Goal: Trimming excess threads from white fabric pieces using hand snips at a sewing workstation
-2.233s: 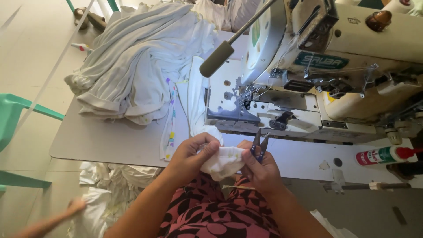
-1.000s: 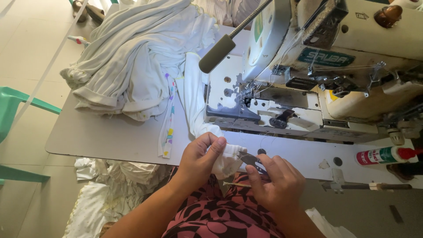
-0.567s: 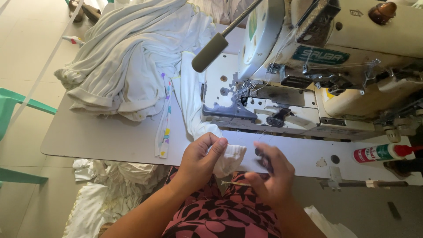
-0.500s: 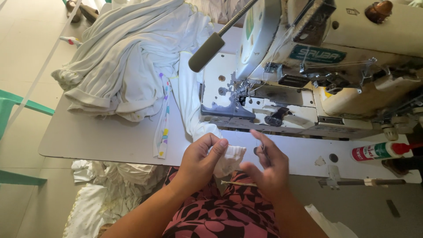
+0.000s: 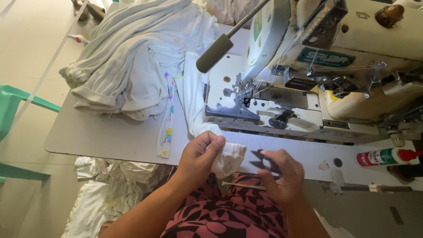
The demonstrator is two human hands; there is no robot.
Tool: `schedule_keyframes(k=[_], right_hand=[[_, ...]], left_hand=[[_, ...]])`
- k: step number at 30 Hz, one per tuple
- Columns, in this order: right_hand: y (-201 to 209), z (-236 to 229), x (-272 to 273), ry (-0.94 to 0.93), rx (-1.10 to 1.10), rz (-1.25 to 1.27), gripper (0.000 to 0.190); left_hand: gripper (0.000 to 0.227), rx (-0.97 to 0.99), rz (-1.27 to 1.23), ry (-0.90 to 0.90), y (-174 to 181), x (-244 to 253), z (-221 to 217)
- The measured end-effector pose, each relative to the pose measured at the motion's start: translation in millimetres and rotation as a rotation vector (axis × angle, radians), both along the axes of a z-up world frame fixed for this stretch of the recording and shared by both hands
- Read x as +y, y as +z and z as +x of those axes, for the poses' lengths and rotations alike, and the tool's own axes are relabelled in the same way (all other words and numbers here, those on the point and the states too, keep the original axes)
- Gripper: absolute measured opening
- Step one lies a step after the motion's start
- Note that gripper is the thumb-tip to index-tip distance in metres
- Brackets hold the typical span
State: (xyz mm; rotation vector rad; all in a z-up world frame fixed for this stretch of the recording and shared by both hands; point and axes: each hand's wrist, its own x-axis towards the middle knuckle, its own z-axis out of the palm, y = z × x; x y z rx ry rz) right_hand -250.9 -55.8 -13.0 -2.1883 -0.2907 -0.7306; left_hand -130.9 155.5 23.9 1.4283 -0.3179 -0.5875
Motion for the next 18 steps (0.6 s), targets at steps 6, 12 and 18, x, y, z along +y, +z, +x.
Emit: schedule_keyframes(k=[6,12,18], right_hand=[[13.2,4.7,4.6,-0.233,-0.198,-0.325,0.029],[9.7,8.9,8.3,-0.227,-0.192,-0.346,0.031],[2.0,13.8,3.7,-0.234,-0.210,-0.278,0.031]], left_hand=[[0.034,0.023,0.023,0.004,5.1,-1.5,-1.7],[0.031,0.092,-0.072,0.011,10.0,-2.4,-4.1],[0.033,0.095,-0.072,0.013,8.7,-1.2,-1.1]])
